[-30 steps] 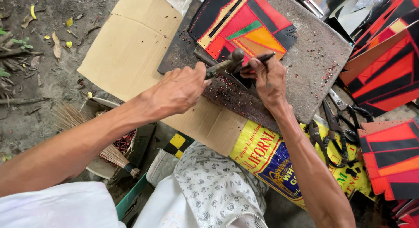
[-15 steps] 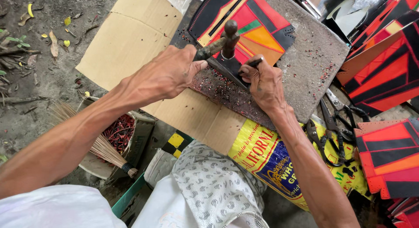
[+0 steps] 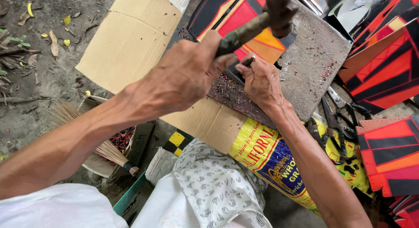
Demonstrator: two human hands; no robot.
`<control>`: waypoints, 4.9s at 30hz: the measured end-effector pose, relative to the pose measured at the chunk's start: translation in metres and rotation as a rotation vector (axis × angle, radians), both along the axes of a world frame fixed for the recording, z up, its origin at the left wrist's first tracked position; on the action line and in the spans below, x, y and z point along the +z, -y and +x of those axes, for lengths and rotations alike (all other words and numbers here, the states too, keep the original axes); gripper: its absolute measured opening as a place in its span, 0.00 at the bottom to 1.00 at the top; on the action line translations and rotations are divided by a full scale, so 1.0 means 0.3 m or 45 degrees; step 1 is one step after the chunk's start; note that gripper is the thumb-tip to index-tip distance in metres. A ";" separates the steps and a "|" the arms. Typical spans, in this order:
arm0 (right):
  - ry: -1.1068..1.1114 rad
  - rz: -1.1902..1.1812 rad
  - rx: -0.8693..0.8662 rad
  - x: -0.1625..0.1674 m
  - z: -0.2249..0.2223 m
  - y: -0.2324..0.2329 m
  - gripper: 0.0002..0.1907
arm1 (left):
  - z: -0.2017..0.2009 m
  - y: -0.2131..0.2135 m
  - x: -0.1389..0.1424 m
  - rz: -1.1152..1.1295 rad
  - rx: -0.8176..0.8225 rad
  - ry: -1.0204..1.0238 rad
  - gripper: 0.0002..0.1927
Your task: The person holds a leather punch against a colorful patterned leather piece laid on a stone slab and repeatedly strikes it with a wooden mallet, working along the edge of the leather. The person repositions the punch along the line and continues hammering hole after hole.
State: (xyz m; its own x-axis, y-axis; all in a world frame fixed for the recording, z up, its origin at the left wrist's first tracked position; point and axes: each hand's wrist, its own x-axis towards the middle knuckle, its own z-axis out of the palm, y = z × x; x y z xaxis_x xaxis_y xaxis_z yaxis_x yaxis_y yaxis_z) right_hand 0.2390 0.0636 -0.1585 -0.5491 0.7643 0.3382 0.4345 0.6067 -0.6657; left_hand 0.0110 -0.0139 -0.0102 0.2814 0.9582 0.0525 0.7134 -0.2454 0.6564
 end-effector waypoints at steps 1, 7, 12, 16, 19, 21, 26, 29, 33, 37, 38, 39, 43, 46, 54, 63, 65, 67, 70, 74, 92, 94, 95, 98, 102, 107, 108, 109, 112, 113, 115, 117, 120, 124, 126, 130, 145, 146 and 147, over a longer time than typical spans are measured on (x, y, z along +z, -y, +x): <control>0.000 0.052 -0.002 -0.002 -0.003 -0.002 0.09 | 0.007 -0.003 -0.003 0.055 -0.042 -0.075 0.19; -0.033 0.080 0.042 -0.007 -0.008 -0.010 0.10 | 0.000 -0.012 0.053 0.103 -0.062 -0.049 0.16; -0.042 0.094 0.057 -0.017 -0.006 -0.001 0.09 | 0.022 0.021 0.130 0.415 -0.026 0.284 0.13; 0.082 0.112 -0.002 -0.025 -0.012 -0.003 0.09 | 0.024 -0.021 0.094 -0.121 -0.090 -0.157 0.18; -0.001 0.016 0.013 -0.022 -0.018 -0.020 0.06 | -0.029 -0.016 0.033 -0.348 0.057 -0.229 0.18; -0.073 -0.026 0.029 -0.015 -0.027 -0.052 0.04 | -0.059 -0.006 -0.014 -0.205 0.066 -0.220 0.20; -0.152 -0.257 -0.014 -0.018 -0.049 -0.082 0.03 | -0.090 -0.012 -0.113 -0.258 0.154 -0.141 0.21; -0.266 -0.358 -0.155 -0.029 -0.056 -0.070 0.10 | -0.089 -0.022 -0.154 -0.312 0.150 -0.205 0.20; -0.510 -0.569 -0.146 -0.045 -0.047 -0.079 0.12 | -0.072 -0.021 -0.195 -0.306 0.071 -0.367 0.18; -0.672 -0.715 -0.074 -0.041 0.018 -0.060 0.11 | -0.061 -0.020 -0.220 -0.264 0.049 -0.457 0.18; -0.653 -0.663 -0.067 -0.038 0.035 -0.049 0.11 | -0.065 -0.026 -0.221 -0.301 0.045 -0.457 0.18; -0.607 -0.627 -0.038 -0.038 0.046 -0.039 0.10 | -0.071 -0.034 -0.220 -0.344 0.040 -0.459 0.17; -0.459 -0.510 0.036 -0.044 0.036 -0.029 0.09 | -0.100 -0.050 -0.207 -0.393 0.045 -0.332 0.18; -0.346 -0.516 0.009 -0.040 0.019 -0.033 0.09 | -0.106 -0.053 -0.199 -0.408 0.086 -0.309 0.20; -0.256 -0.428 -0.027 -0.022 0.007 -0.037 0.08 | -0.098 -0.054 -0.194 -0.446 0.096 -0.344 0.21; -0.222 -0.259 -0.003 -0.007 -0.003 -0.034 0.07 | -0.100 -0.050 -0.201 -0.444 0.102 -0.357 0.21; -0.214 -0.221 -0.012 -0.001 -0.010 -0.031 0.06 | -0.097 -0.053 -0.190 -0.414 0.081 -0.349 0.21; -0.191 -0.194 -0.046 0.004 -0.018 -0.029 0.06 | -0.091 -0.057 -0.166 -0.358 0.054 -0.346 0.21; -0.156 -0.108 -0.027 0.011 -0.026 -0.029 0.06 | -0.083 -0.075 -0.107 -0.468 0.088 -0.353 0.20; -0.113 -0.099 0.028 0.017 -0.026 -0.035 0.06 | -0.066 -0.056 -0.027 -0.182 0.094 -0.140 0.20; 0.156 0.009 0.081 0.009 -0.027 -0.064 0.09 | -0.002 -0.021 0.005 0.188 -0.029 -0.140 0.18; 0.134 0.056 0.089 0.015 -0.028 -0.060 0.07 | -0.009 -0.029 0.012 -0.113 -0.001 -0.202 0.17; 0.120 0.085 0.082 0.019 -0.027 -0.060 0.08 | -0.015 -0.031 0.022 -0.025 -0.008 -0.143 0.17; 0.069 -0.036 0.102 0.026 -0.025 -0.052 0.08 | -0.031 -0.009 0.062 0.258 -0.012 0.057 0.16; 0.055 0.014 0.082 0.019 -0.029 -0.043 0.07 | -0.005 0.005 0.084 0.474 0.040 0.357 0.13; 0.087 0.136 0.113 0.003 -0.038 -0.058 0.05 | -0.017 -0.028 0.019 -0.064 0.021 -0.078 0.16; 0.062 0.086 0.116 0.000 -0.034 -0.057 0.06 | -0.028 -0.021 -0.003 -0.415 0.112 -0.137 0.17; 0.027 0.030 0.109 -0.005 -0.033 -0.051 0.08 | -0.043 -0.004 -0.024 -0.379 0.114 -0.147 0.18; 0.016 -0.007 0.002 -0.015 -0.020 -0.051 0.07 | -0.070 0.014 -0.091 -0.240 0.084 -0.175 0.19; 0.030 -0.018 -0.037 -0.022 -0.017 -0.048 0.06 | -0.070 0.018 -0.112 -0.222 0.069 -0.190 0.19; -0.109 -0.279 -0.156 -0.035 -0.012 -0.048 0.07 | -0.077 0.011 -0.142 -0.202 0.087 -0.215 0.19; -0.260 -0.491 -0.195 -0.048 -0.004 -0.054 0.11 | -0.079 0.002 -0.164 -0.239 0.140 -0.220 0.19; -0.513 -0.684 -0.110 -0.055 0.013 -0.065 0.11 | -0.070 -0.011 -0.191 -0.407 0.072 -0.341 0.17; -0.660 -0.838 -0.024 -0.051 0.036 -0.056 0.07 | -0.067 -0.017 -0.220 -0.286 0.072 -0.422 0.18; -0.485 -0.716 -0.013 -0.035 0.048 -0.055 0.06 | -0.073 -0.025 -0.229 -0.276 0.075 -0.441 0.19; -0.275 -0.559 0.030 -0.010 0.053 -0.043 0.05 | -0.087 -0.039 -0.232 -0.399 0.098 -0.371 0.19; -0.264 -0.469 0.032 -0.004 0.044 -0.041 0.06 | -0.090 -0.037 -0.214 -0.389 0.095 -0.363 0.19; -0.264 -0.448 0.029 -0.002 0.042 -0.037 0.06 | -0.089 -0.037 -0.212 -0.395 0.098 -0.359 0.19; -0.232 -0.399 0.023 0.001 0.041 -0.034 0.05 | -0.089 -0.037 -0.212 -0.402 0.103 -0.357 0.19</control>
